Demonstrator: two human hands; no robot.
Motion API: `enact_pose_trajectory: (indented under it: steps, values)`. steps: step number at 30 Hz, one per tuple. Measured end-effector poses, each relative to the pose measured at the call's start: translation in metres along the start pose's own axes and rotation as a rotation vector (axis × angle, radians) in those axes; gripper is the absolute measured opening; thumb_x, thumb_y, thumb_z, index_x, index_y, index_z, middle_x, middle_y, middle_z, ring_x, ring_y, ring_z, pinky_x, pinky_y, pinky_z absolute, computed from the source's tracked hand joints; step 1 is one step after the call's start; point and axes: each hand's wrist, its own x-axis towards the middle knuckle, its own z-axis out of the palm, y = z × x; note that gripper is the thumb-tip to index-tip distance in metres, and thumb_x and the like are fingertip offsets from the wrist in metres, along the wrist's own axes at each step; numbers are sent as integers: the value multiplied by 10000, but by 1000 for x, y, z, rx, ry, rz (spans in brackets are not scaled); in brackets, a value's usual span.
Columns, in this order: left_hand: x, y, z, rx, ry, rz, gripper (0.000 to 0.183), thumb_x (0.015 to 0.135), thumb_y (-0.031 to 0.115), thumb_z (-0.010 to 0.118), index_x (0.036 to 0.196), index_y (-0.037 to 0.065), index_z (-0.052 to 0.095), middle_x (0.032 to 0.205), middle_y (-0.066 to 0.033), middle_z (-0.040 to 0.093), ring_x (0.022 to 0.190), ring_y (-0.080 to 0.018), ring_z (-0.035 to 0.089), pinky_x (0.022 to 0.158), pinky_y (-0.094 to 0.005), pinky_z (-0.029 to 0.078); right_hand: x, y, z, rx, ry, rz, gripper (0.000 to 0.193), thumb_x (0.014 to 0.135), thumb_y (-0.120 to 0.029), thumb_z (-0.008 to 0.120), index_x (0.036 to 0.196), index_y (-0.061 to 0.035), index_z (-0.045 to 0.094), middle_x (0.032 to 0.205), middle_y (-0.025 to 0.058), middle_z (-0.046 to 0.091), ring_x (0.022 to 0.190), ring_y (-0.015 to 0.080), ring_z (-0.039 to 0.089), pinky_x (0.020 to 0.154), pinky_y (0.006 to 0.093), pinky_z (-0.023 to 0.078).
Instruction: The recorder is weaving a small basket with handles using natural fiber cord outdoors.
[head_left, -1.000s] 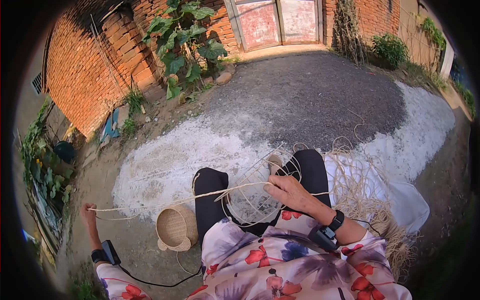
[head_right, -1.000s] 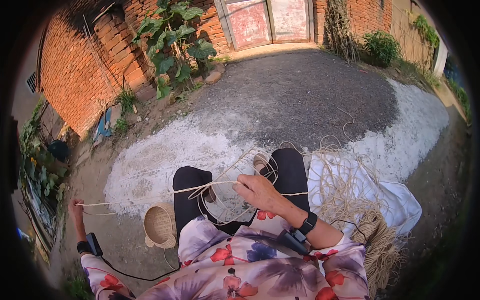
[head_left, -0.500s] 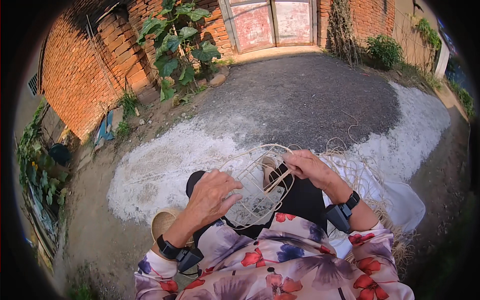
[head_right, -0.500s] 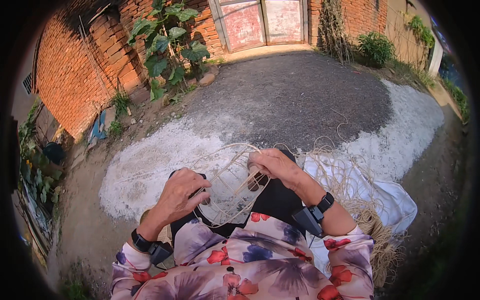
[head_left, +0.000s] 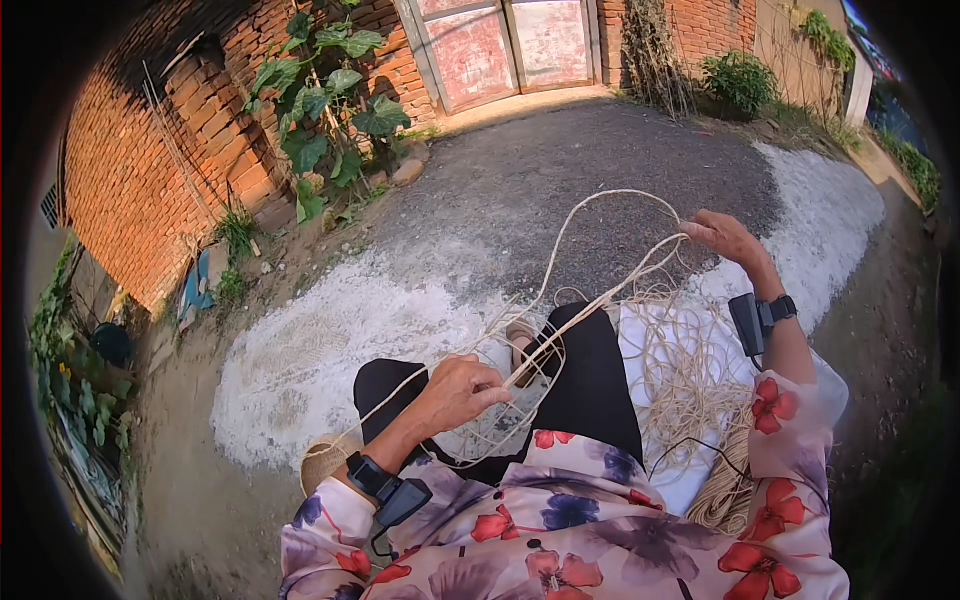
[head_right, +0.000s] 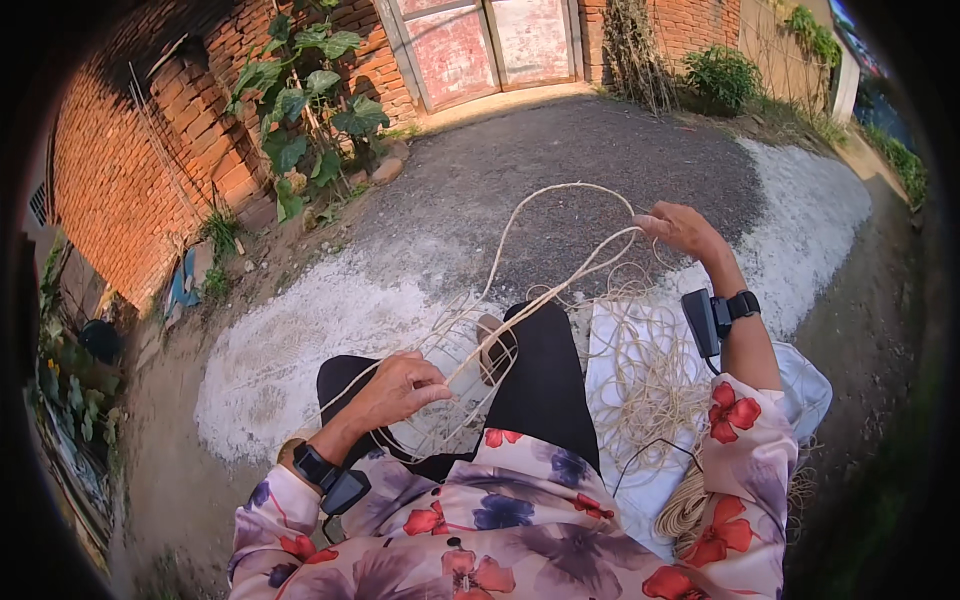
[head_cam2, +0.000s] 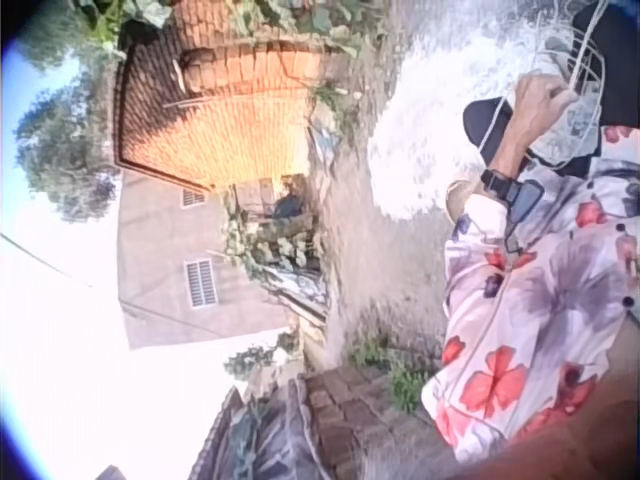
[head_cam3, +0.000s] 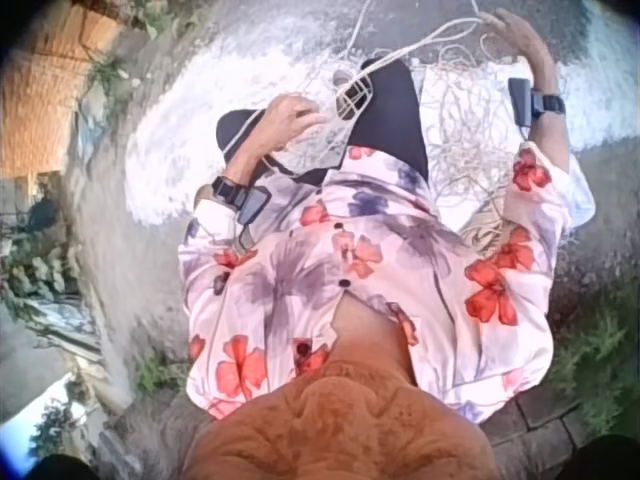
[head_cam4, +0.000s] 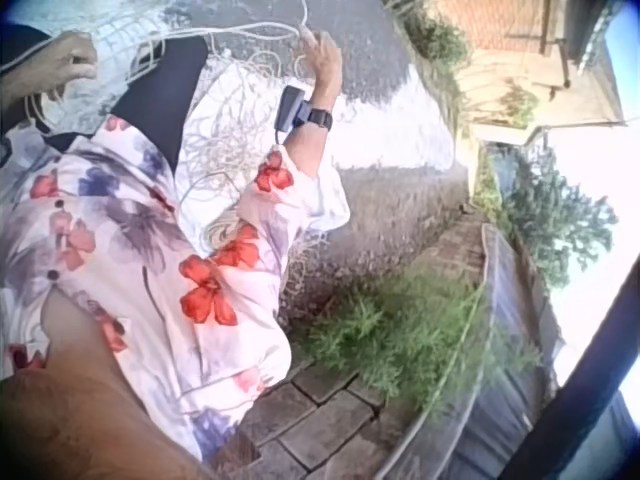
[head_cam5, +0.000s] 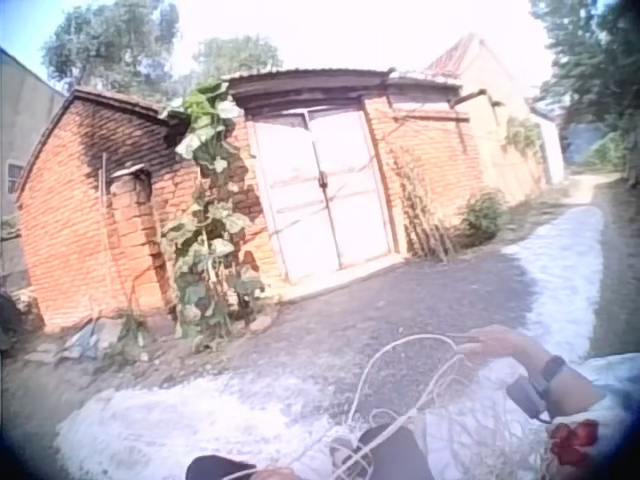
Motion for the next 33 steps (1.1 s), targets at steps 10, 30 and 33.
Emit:
enact_pose_trajectory:
  steps: [10, 30, 33]
  values:
    - [7, 12, 12, 26, 15, 103, 213, 806, 258, 702, 766, 49, 701, 698, -79, 642, 708, -255, 558, 739, -372, 408, -111, -194, 111, 382, -18, -488, 503, 782, -102, 654, 1254, -105, 483, 912, 111, 589, 823, 330, 614, 661, 418, 493]
    - [5, 39, -72, 216, -76, 167, 214, 769, 205, 700, 687, 19, 633, 602, -133, 579, 596, -313, 559, 601, -402, 430, -76, -221, 91, 163, -5, -361, 189, 801, -117, 603, 965, -38, 555, 868, 170, 631, 756, 400, 621, 647, 472, 492]
    - [-15, 35, -110, 138, 48, 38, 197, 773, 203, 707, 738, 13, 672, 629, -130, 606, 635, -301, 586, 603, -380, 442, -63, -168, 65, 201, 295, -232, 103, 861, -128, 556, 898, -33, 548, 793, 181, 621, 736, 401, 611, 634, 488, 470]
